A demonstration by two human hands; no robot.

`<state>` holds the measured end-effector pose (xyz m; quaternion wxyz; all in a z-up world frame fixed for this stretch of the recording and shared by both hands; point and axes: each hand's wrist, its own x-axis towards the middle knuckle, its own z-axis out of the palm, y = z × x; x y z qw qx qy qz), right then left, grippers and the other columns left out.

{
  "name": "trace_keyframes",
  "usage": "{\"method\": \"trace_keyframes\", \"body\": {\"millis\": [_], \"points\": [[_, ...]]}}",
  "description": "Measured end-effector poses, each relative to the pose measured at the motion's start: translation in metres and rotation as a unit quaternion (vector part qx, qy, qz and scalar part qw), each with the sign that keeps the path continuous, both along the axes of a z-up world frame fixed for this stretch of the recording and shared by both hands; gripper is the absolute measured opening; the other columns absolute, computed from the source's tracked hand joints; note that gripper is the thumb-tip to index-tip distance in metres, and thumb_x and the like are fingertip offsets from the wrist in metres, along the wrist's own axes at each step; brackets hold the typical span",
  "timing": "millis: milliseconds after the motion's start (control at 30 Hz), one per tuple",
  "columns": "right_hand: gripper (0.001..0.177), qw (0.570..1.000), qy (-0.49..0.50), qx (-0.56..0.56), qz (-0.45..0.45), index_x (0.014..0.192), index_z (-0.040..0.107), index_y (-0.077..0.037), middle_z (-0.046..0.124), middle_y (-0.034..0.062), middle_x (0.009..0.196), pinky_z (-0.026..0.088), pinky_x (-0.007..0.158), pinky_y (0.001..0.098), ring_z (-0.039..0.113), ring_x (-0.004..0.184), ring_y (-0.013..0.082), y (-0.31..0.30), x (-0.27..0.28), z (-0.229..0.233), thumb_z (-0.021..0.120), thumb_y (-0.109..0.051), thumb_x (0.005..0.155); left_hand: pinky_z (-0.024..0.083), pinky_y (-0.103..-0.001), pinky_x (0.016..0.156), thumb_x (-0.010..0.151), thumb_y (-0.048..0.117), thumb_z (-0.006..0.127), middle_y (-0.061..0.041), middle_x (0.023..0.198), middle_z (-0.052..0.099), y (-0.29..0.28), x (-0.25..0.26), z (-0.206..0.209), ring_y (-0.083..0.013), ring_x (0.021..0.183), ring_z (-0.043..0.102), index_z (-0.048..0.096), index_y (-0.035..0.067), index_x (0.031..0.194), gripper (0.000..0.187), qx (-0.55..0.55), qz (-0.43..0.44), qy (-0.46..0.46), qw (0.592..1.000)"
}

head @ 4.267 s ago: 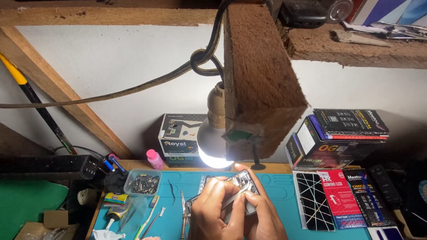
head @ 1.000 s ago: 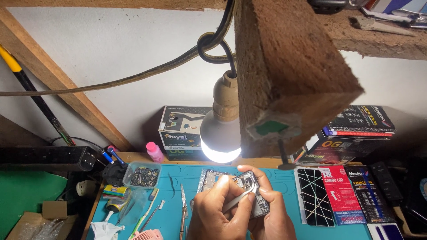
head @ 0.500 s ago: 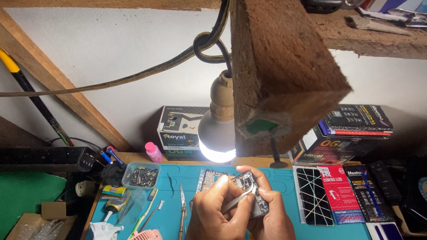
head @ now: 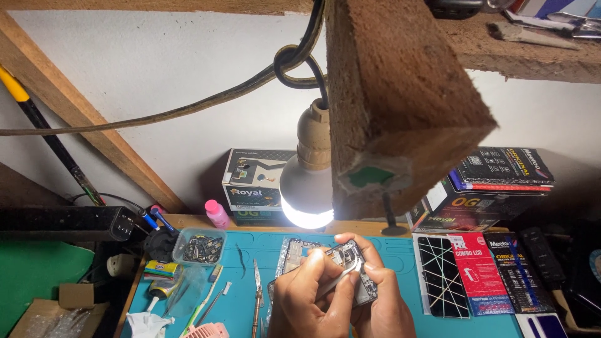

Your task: The person uses a metal spudger to pry and disconnect ribbon cables and components from the internal frame of a disassembled smartphone. The hands carefully lift connectors and separate parts of the phone's internal assembly on a blue work mat.

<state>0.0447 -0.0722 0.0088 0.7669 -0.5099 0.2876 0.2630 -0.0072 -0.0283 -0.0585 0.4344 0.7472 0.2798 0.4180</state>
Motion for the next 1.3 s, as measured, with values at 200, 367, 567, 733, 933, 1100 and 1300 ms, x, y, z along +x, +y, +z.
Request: {"method": "trace_keyframes", "body": {"millis": [200, 367, 567, 733, 933, 1100, 1300], "points": [[0.061, 0.999, -0.028, 0.004, 0.027, 0.138, 0.072, -0.012, 0.064, 0.0247, 0.100, 0.044, 0.074, 0.0427, 0.053, 0.078, 0.0342, -0.011, 0.005, -0.014, 0.033, -0.022, 0.093, 0.065, -0.022, 0.053, 0.062, 0.024, 0.100, 0.007, 0.087, 0.080, 0.004, 0.002, -0.002, -0.0086, 0.073, 0.078, 0.078, 0.032, 0.113, 0.056, -0.054, -0.026, 0.074, 0.995], [0.060, 1.000, -0.023, 0.004, 0.000, 0.137, 0.070, -0.011, 0.081, 0.0332, 0.119, 0.042, 0.074, 0.0390, 0.062, 0.087, 0.0391, -0.006, 0.005, -0.003, 0.032, -0.021, 0.092, 0.071, -0.018, 0.061, 0.063, 0.029, 0.098, 0.010, 0.104, 0.092, 0.010, 0.007, 0.023, -0.0001, 0.080, 0.085, 0.085, 0.028, 0.067, 0.013, -0.173, -0.045, 0.167, 0.970], [0.057, 0.997, -0.015, 0.055, -0.047, 0.137, 0.061, -0.001, 0.077, 0.0426, 0.129, 0.048, 0.099, 0.0505, 0.071, 0.122, 0.0552, -0.008, 0.005, 0.001, 0.029, -0.014, 0.092, 0.057, -0.017, 0.039, 0.068, 0.018, 0.094, 0.006, 0.092, 0.097, 0.012, 0.011, 0.027, 0.0001, 0.045, 0.074, 0.067, 0.018, 0.060, 0.029, -0.181, -0.108, 0.102, 0.972], [0.056, 0.999, -0.042, -0.024, 0.018, 0.135, 0.067, -0.011, 0.084, 0.0255, 0.125, 0.045, 0.075, 0.0392, 0.065, 0.090, 0.0362, -0.012, 0.002, 0.002, 0.035, -0.019, 0.089, 0.046, -0.026, 0.045, 0.069, 0.024, 0.092, 0.009, 0.071, 0.090, 0.021, 0.011, 0.039, -0.0065, 0.038, 0.051, 0.069, 0.017, 0.059, 0.026, -0.216, -0.148, 0.188, 0.947], [0.049, 0.988, -0.053, 0.024, -0.144, 0.126, 0.067, 0.000, 0.082, 0.0394, 0.119, 0.046, 0.081, 0.0456, 0.069, 0.098, 0.0475, 0.018, -0.012, 0.020, 0.032, -0.018, 0.097, 0.061, -0.018, 0.056, 0.060, 0.032, 0.097, 0.010, 0.068, 0.079, -0.006, 0.011, 0.042, -0.0021, 0.051, 0.069, 0.077, 0.027, 0.054, 0.022, -0.265, 0.008, 0.271, 0.925], [0.046, 0.982, -0.088, 0.121, -0.112, 0.128, 0.058, -0.004, 0.076, 0.0429, 0.130, 0.047, 0.084, 0.0515, 0.066, 0.100, 0.0510, 0.009, -0.010, -0.029, 0.034, -0.020, 0.092, 0.059, -0.022, 0.064, 0.059, 0.040, 0.098, 0.008, 0.066, 0.073, 0.010, 0.006, 0.046, -0.0059, 0.061, 0.071, 0.079, 0.027, 0.056, 0.023, -0.270, -0.016, 0.293, 0.917], [0.045, 0.974, -0.104, 0.175, -0.099, 0.125, 0.056, -0.006, 0.074, 0.0463, 0.135, 0.048, 0.089, 0.0531, 0.067, 0.106, 0.0530, 0.009, -0.007, -0.047, 0.035, -0.022, 0.090, 0.057, -0.021, 0.063, 0.064, 0.038, 0.098, 0.009, 0.061, 0.075, 0.021, 0.007, 0.047, -0.0051, 0.059, 0.069, 0.080, 0.025, 0.056, 0.024, -0.281, -0.053, 0.295, 0.912]]}}
